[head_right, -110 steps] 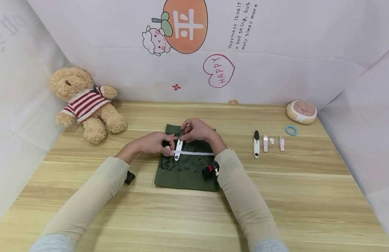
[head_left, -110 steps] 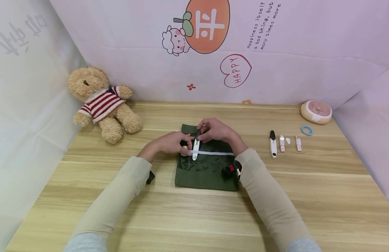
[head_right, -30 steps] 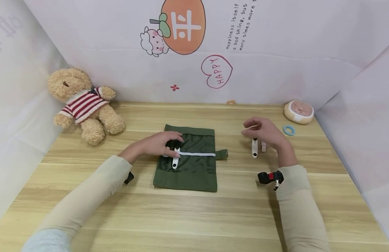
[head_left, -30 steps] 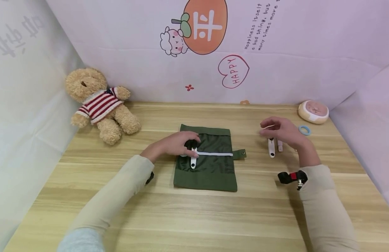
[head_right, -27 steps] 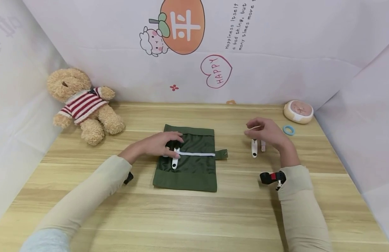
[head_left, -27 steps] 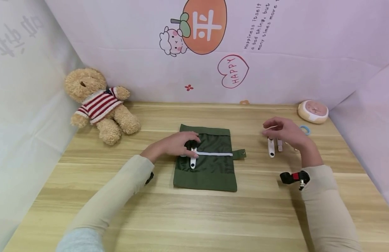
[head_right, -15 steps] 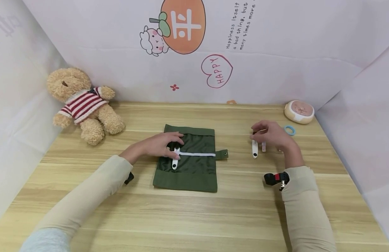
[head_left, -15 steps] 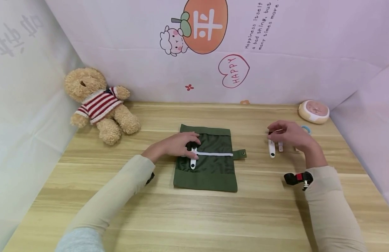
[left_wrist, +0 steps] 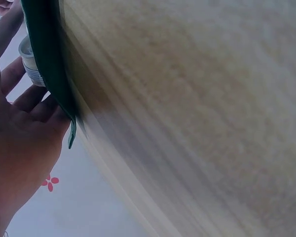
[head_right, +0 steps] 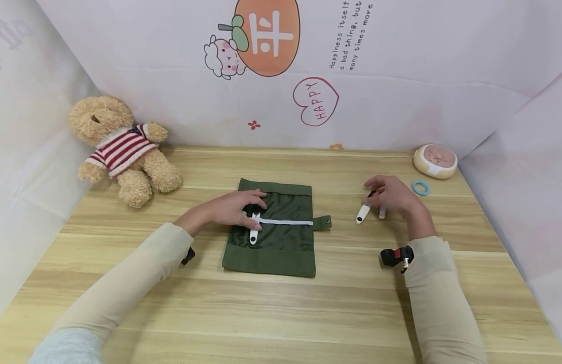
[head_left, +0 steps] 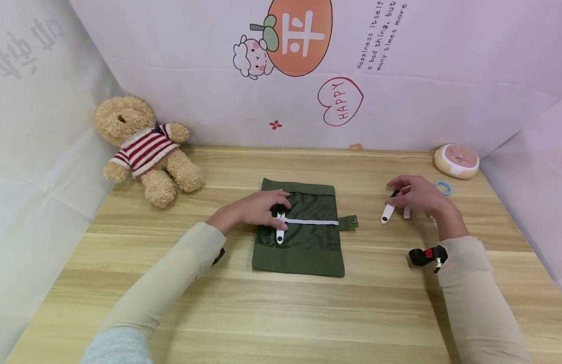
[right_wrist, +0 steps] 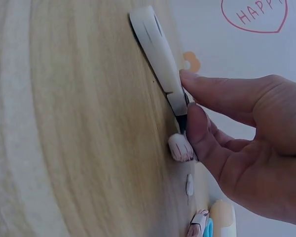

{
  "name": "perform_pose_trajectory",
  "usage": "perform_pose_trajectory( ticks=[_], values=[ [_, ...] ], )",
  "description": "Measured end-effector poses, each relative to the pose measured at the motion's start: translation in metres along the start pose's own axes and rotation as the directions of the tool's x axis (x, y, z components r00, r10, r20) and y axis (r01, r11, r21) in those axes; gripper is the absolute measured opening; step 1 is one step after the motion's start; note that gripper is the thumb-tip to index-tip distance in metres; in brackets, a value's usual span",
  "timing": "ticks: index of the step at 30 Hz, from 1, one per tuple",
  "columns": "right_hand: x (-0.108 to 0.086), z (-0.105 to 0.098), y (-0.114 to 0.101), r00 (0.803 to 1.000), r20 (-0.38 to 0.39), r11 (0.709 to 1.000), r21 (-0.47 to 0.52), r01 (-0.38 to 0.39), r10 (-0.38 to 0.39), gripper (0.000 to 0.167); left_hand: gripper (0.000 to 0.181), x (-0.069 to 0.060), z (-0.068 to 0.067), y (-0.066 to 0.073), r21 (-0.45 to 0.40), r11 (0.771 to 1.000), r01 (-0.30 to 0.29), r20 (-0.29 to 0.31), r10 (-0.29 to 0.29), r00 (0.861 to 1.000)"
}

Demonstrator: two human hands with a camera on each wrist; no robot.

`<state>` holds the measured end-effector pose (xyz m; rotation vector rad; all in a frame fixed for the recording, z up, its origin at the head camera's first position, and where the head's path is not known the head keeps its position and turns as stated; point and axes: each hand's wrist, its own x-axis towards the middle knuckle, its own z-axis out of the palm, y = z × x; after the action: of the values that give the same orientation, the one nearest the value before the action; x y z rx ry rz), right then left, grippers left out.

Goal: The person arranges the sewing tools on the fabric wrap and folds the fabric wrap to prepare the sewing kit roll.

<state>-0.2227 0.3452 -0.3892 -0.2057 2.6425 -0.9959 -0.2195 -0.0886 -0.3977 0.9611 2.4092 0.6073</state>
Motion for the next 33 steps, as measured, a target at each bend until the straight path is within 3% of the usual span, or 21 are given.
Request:
perform_pose_trajectory(
  ticks=[5, 12, 25, 33],
  values=[
    [0.003, -0.002, 0.0, 0.999, 0.017, 0.998, -0.062, -0.033, 0.034, 0.064, 0.06, -0.001, -0.001, 0.001, -0.001, 1.0, -0.001, 0.001, 0.001, 1.0],
    [0.006, -0.002, -0.007, 1.0, 0.025, 0.992, -0.126, -0.011, 0.014, 0.061, 0.057, 0.0, 0.0, 0.0, 0.008, 1.0, -0.006, -0.008, 0.006, 1.0],
    [0.006, 0.004, -0.01, 0.998, 0.004, 0.998, -0.014, -0.057, 0.058, 0.054, 0.051, 0.001, 0.001, 0.0, -0.007, 1.0, -0.017, 0.001, 0.017, 1.0],
    [0.009, 0.005, -0.007, 0.999, 0.001, 0.996, 0.067, -0.053, 0.053, 0.059, 0.051, 0.001, 0.001, 0.001, -0.033, 0.999, -0.003, 0.002, 0.003, 1.0]
  ],
)
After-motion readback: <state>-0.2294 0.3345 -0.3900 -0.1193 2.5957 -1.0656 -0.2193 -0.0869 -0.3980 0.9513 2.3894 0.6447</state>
